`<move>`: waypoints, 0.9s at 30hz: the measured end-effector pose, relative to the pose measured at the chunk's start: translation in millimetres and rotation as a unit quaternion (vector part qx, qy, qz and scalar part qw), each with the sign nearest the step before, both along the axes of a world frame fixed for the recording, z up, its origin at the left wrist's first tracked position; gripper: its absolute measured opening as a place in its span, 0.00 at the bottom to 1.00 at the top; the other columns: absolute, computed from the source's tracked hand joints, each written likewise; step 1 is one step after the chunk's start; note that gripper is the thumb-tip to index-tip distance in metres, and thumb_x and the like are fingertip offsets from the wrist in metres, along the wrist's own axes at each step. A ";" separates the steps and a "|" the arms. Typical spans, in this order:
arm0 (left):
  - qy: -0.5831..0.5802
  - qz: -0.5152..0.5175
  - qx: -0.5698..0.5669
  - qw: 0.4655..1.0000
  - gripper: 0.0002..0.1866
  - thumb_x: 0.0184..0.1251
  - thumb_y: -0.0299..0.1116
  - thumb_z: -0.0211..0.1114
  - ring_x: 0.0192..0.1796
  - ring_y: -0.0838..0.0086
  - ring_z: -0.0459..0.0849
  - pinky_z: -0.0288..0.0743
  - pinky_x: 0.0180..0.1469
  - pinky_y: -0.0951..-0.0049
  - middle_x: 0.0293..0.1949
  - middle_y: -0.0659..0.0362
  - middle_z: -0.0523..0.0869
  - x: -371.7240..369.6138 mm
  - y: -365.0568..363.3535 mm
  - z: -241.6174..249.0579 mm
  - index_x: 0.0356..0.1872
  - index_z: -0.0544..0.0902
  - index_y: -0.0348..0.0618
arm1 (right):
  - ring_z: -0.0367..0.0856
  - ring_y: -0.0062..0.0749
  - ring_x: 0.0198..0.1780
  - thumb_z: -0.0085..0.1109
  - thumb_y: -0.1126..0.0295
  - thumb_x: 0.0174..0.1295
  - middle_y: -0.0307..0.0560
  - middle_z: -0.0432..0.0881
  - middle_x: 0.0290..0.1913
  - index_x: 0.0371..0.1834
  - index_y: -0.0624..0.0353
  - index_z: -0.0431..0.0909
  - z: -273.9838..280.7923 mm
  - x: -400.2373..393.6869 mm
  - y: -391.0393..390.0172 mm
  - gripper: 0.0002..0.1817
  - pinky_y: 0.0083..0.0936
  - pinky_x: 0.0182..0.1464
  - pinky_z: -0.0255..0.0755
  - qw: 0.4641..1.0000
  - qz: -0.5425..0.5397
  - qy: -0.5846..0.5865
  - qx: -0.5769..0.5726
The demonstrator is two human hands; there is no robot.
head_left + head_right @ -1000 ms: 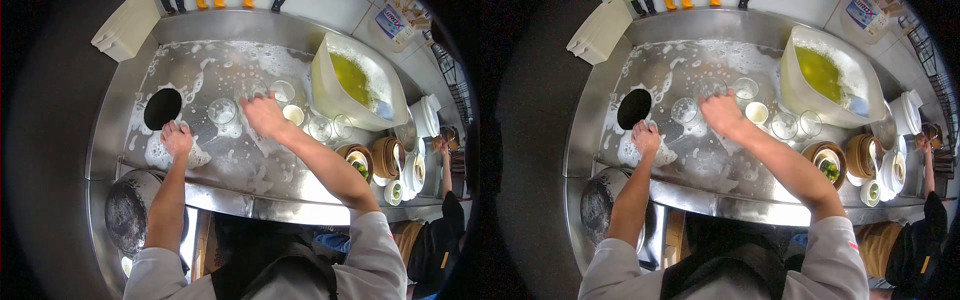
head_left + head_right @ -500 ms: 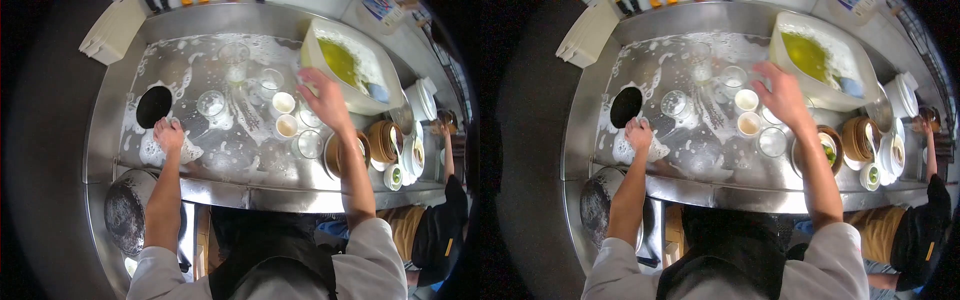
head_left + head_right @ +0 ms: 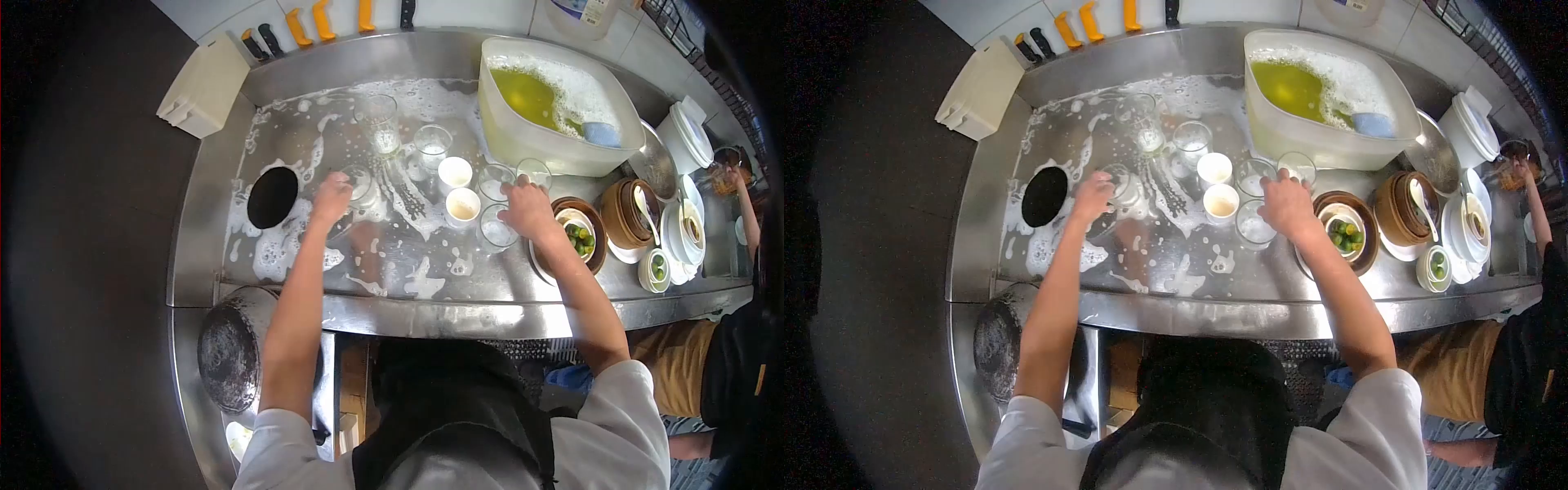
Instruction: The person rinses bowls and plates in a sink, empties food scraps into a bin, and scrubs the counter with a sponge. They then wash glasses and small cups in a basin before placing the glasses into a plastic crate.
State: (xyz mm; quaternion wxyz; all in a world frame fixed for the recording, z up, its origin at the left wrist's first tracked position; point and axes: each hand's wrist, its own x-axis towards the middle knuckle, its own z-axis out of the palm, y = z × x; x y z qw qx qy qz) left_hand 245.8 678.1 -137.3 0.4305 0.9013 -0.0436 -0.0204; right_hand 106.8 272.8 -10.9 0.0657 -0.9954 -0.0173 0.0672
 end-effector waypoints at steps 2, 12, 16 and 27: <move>0.005 -0.042 0.092 0.995 0.15 0.61 0.32 0.61 0.49 0.53 0.83 0.75 0.54 0.59 0.47 0.46 0.85 -1.3 -19.6 23.4 0.50 0.80 0.43 | 0.81 0.53 0.49 0.65 0.68 0.48 0.61 0.78 0.48 0.45 0.57 0.81 -8.4 3.6 -4.8 0.18 0.46 0.52 0.74 1.000 0.008 0.010 0.025; -0.477 -0.262 0.259 0.798 0.25 0.58 0.19 0.53 0.56 0.57 0.79 0.73 0.57 0.56 0.49 0.51 0.82 -9.8 -149.4 111.9 0.58 0.72 0.50 | 0.83 0.53 0.38 0.53 0.76 0.53 0.59 0.82 0.33 0.38 0.56 0.80 -34.3 3.3 4.7 0.10 0.44 0.40 0.78 0.996 0.041 -0.069 0.044; -0.311 -0.397 0.352 0.789 0.25 0.55 0.17 0.55 0.52 0.59 0.81 0.74 0.55 0.58 0.44 0.52 0.83 9.4 -162.8 106.0 0.56 0.74 0.49 | 0.83 0.52 0.38 0.53 0.76 0.52 0.58 0.82 0.32 0.38 0.57 0.79 -34.0 4.9 4.9 0.10 0.44 0.40 0.77 0.996 0.056 -0.062 0.042; -0.167 -0.374 0.426 0.807 0.19 0.51 0.19 0.60 0.49 0.57 0.82 0.78 0.50 0.59 0.41 0.54 0.84 -30.3 -121.9 126.2 0.46 0.81 0.50 | 0.83 0.55 0.36 0.54 0.79 0.49 0.59 0.82 0.27 0.34 0.59 0.79 -21.3 -47.4 24.2 0.09 0.46 0.38 0.77 0.993 0.067 -0.047 0.084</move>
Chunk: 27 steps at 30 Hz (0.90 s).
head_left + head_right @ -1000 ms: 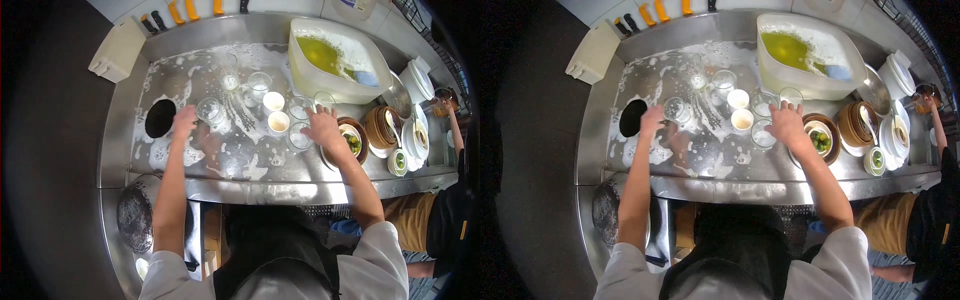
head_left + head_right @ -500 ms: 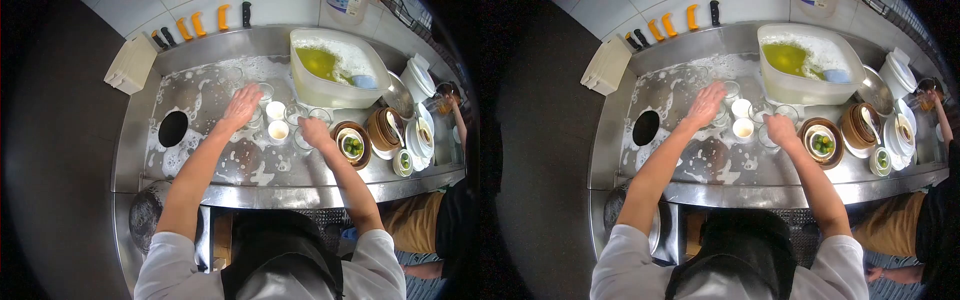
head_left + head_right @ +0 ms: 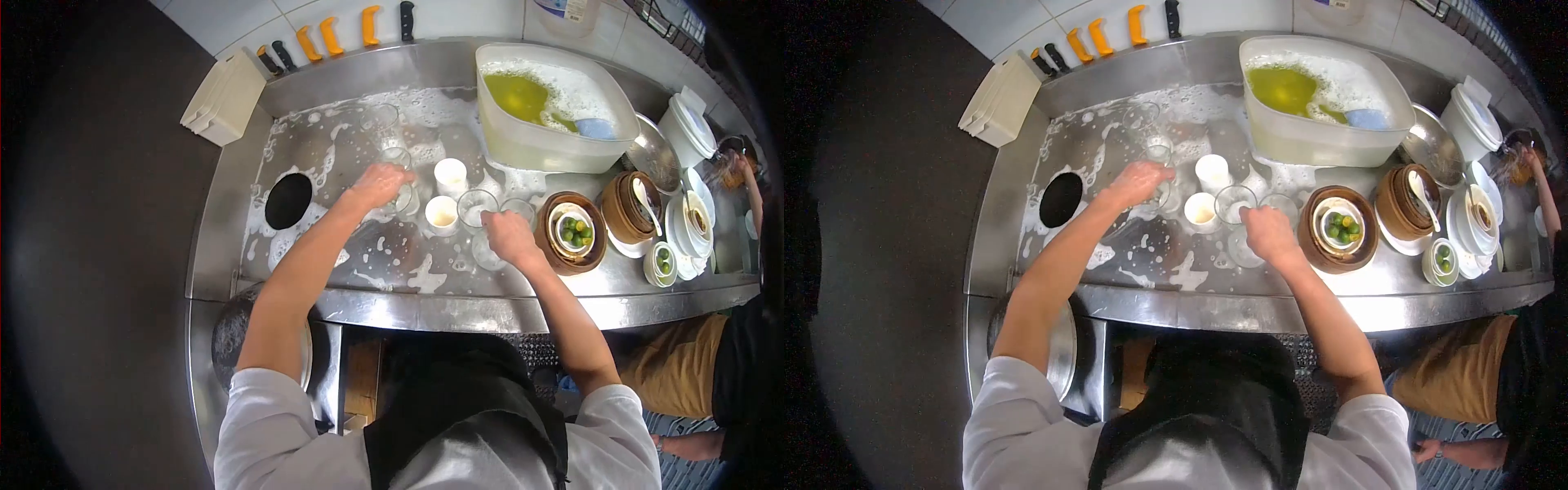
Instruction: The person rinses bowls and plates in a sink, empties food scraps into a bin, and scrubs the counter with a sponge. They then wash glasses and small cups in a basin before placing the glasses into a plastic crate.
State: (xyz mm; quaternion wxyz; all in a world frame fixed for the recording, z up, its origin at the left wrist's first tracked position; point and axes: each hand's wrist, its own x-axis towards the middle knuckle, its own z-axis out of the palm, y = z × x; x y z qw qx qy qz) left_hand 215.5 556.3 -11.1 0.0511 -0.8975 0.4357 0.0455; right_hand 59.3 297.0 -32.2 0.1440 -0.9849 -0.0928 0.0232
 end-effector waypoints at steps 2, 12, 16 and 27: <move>0.017 -0.005 -0.035 0.999 0.18 0.50 0.19 0.61 0.50 0.57 0.82 0.77 0.50 0.59 0.42 0.54 0.84 -19.5 23.7 -10.0 0.44 0.82 0.49 | 0.83 0.55 0.35 0.55 0.79 0.49 0.60 0.82 0.27 0.34 0.59 0.79 4.1 -16.8 5.1 0.08 0.46 0.38 0.77 1.000 0.006 0.015 0.008; 0.036 0.029 -0.134 0.990 0.12 0.57 0.23 0.63 0.47 0.55 0.81 0.77 0.48 0.57 0.39 0.54 0.80 -90.1 37.8 -11.3 0.43 0.79 0.45 | 0.85 0.53 0.38 0.54 0.77 0.52 0.59 0.84 0.33 0.42 0.60 0.78 0.9 -3.1 56.1 0.13 0.45 0.40 0.78 0.999 -0.001 0.038 0.032; 0.051 0.068 -0.216 0.973 0.15 0.56 0.24 0.64 0.46 0.54 0.81 0.78 0.45 0.57 0.44 0.54 0.78 -103.5 26.0 -9.7 0.46 0.76 0.45 | 0.84 0.54 0.39 0.55 0.77 0.51 0.61 0.83 0.34 0.46 0.61 0.76 -11.2 29.0 57.9 0.17 0.45 0.40 0.78 0.998 -0.037 0.020 0.044; 0.050 -0.058 -0.043 0.996 0.24 0.55 0.23 0.60 0.51 0.52 0.82 0.80 0.50 0.57 0.58 0.50 0.70 -94.9 -8.4 8.7 0.55 0.78 0.55 | 0.76 0.57 0.57 0.60 0.75 0.55 0.67 0.78 0.49 0.47 0.60 0.76 29.6 12.1 3.5 0.15 0.43 0.57 0.70 0.924 -0.039 -0.215 0.313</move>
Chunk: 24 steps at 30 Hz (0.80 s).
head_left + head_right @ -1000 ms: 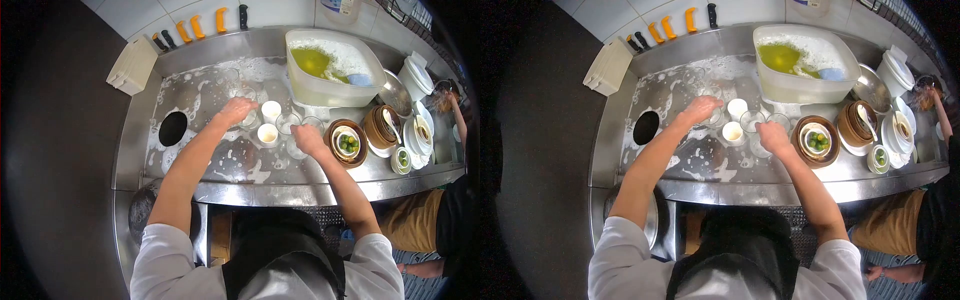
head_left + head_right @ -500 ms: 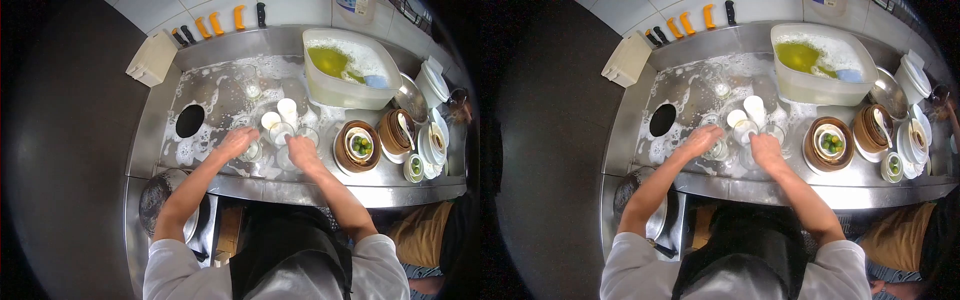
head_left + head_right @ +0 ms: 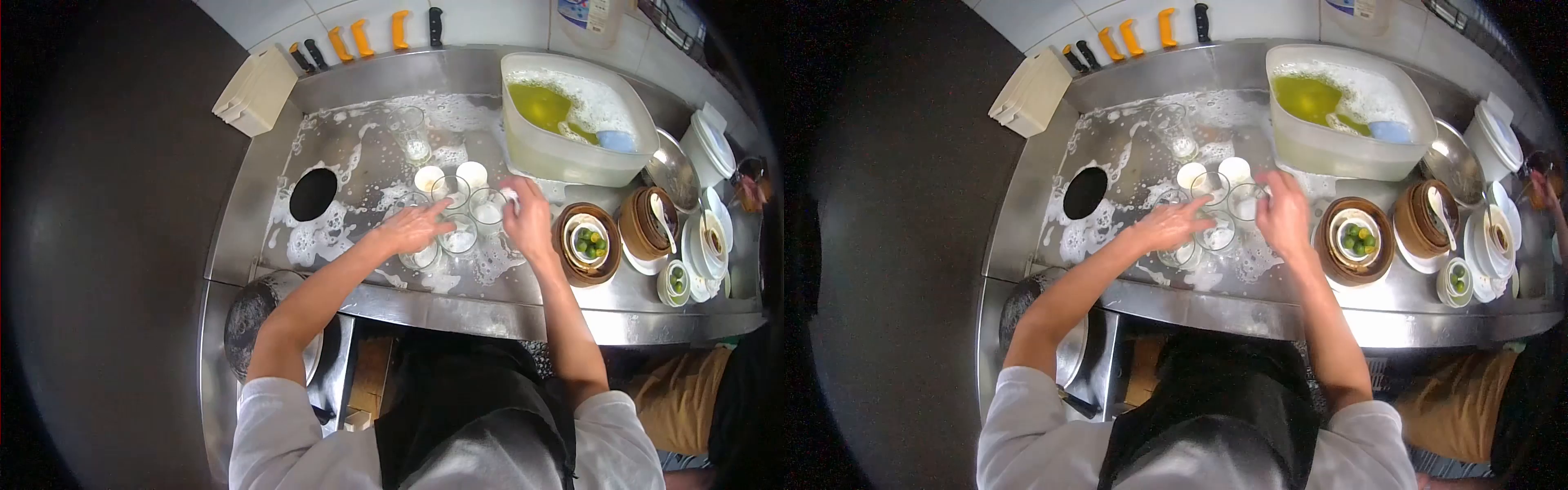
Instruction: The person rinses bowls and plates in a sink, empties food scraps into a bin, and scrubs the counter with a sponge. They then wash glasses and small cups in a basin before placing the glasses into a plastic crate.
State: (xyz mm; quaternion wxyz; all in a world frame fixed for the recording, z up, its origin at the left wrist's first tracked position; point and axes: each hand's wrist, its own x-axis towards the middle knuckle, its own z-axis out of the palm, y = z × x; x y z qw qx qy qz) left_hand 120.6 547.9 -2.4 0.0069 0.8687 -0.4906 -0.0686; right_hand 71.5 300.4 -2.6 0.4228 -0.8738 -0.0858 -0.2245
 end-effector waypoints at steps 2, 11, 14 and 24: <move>0.056 0.024 0.037 0.997 0.25 0.50 0.22 0.61 0.51 0.52 0.81 0.80 0.50 0.57 0.59 0.50 0.70 9.2 -5.6 -7.4 0.53 0.80 0.55 | 0.71 0.60 0.62 0.62 0.75 0.54 0.68 0.74 0.57 0.46 0.59 0.76 -10.6 -12.0 -11.0 0.15 0.43 0.61 0.68 0.998 -0.012 0.014 -0.066; 0.094 0.129 -0.061 0.985 0.20 0.44 0.21 0.63 0.47 0.49 0.82 0.77 0.51 0.55 0.48 0.48 0.75 -2.2 23.3 -23.8 0.42 0.86 0.51 | 0.66 0.64 0.65 0.74 0.65 0.49 0.69 0.65 0.66 0.46 0.63 0.71 -84.6 -0.8 17.7 0.26 0.44 0.63 0.65 0.999 -0.030 0.032 0.003; 0.075 0.188 -0.066 0.977 0.20 0.44 0.22 0.63 0.47 0.48 0.82 0.77 0.50 0.54 0.46 0.48 0.75 -13.3 33.2 -25.3 0.41 0.86 0.52 | 0.71 0.61 0.61 0.74 0.65 0.49 0.70 0.69 0.62 0.57 0.64 0.65 -87.9 3.4 29.2 0.35 0.44 0.62 0.67 0.998 -0.039 0.022 0.039; 0.032 0.350 -0.111 0.930 0.13 0.45 0.27 0.68 0.46 0.50 0.82 0.78 0.49 0.56 0.45 0.51 0.76 -12.9 61.0 -37.2 0.36 0.85 0.51 | 0.72 0.59 0.60 0.73 0.57 0.49 0.67 0.71 0.61 0.69 0.67 0.53 -112.9 12.1 49.7 0.50 0.46 0.62 0.65 0.993 -0.086 0.067 0.037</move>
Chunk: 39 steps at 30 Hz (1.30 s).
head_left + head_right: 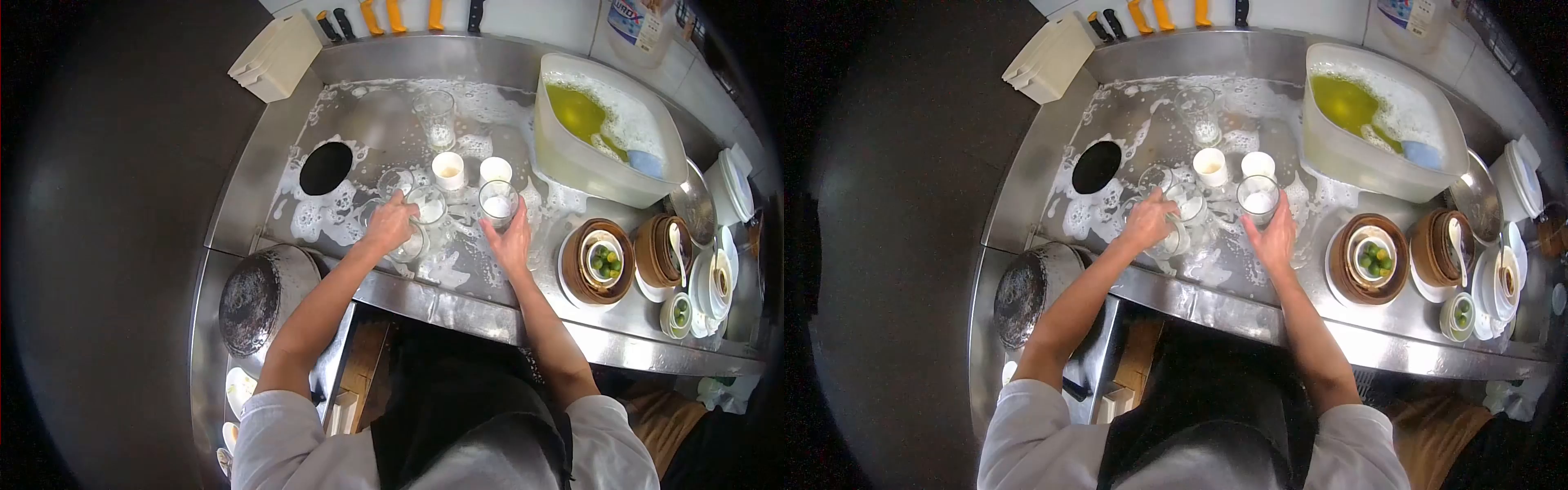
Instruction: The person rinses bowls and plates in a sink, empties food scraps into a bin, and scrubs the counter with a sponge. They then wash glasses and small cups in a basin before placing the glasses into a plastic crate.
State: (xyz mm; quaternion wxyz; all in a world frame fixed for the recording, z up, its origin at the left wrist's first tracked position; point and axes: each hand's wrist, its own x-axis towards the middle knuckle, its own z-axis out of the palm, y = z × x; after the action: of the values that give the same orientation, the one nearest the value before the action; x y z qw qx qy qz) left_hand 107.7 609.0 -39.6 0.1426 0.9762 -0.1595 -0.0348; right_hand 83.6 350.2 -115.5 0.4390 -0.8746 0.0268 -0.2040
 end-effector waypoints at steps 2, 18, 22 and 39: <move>-0.007 0.008 -0.002 1.000 0.13 0.45 0.29 0.70 0.46 0.51 0.82 0.78 0.49 0.55 0.45 0.50 0.76 8.3 5.8 -9.9 0.36 0.85 0.51 | 0.72 0.59 0.60 0.73 0.56 0.48 0.67 0.71 0.61 0.70 0.67 0.53 2.5 -0.6 1.8 0.50 0.46 0.62 0.64 1.000 -0.011 0.012 -0.013; 0.028 0.060 0.035 0.997 0.19 0.48 0.31 0.72 0.47 0.47 0.83 0.79 0.51 0.55 0.51 0.48 0.72 29.2 -2.3 5.0 0.45 0.82 0.50 | 0.65 0.60 0.66 0.74 0.59 0.47 0.68 0.63 0.67 0.72 0.66 0.49 4.0 1.7 2.6 0.54 0.46 0.68 0.58 0.996 0.038 -0.081 0.023; 0.030 0.065 0.044 0.997 0.20 0.47 0.34 0.73 0.48 0.47 0.82 0.77 0.52 0.54 0.53 0.47 0.72 28.6 -0.6 -0.5 0.45 0.82 0.50 | 0.65 0.59 0.68 0.75 0.58 0.47 0.68 0.62 0.68 0.73 0.66 0.47 6.6 7.3 3.5 0.55 0.44 0.68 0.59 0.984 0.062 0.013 0.167; -0.009 0.062 0.033 0.998 0.20 0.45 0.39 0.75 0.52 0.51 0.80 0.74 0.54 0.56 0.50 0.46 0.76 30.8 1.8 -3.4 0.42 0.83 0.50 | 0.77 0.57 0.54 0.73 0.62 0.46 0.61 0.76 0.53 0.70 0.56 0.47 23.4 -7.8 14.6 0.51 0.45 0.57 0.70 0.990 0.082 0.022 0.111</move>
State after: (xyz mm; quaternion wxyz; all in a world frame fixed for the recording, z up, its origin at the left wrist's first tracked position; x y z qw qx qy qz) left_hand 138.4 610.7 -43.0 0.1109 0.9886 -0.0990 -0.0225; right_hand 75.8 364.8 -92.1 0.5479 -0.8240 -0.0123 -0.1436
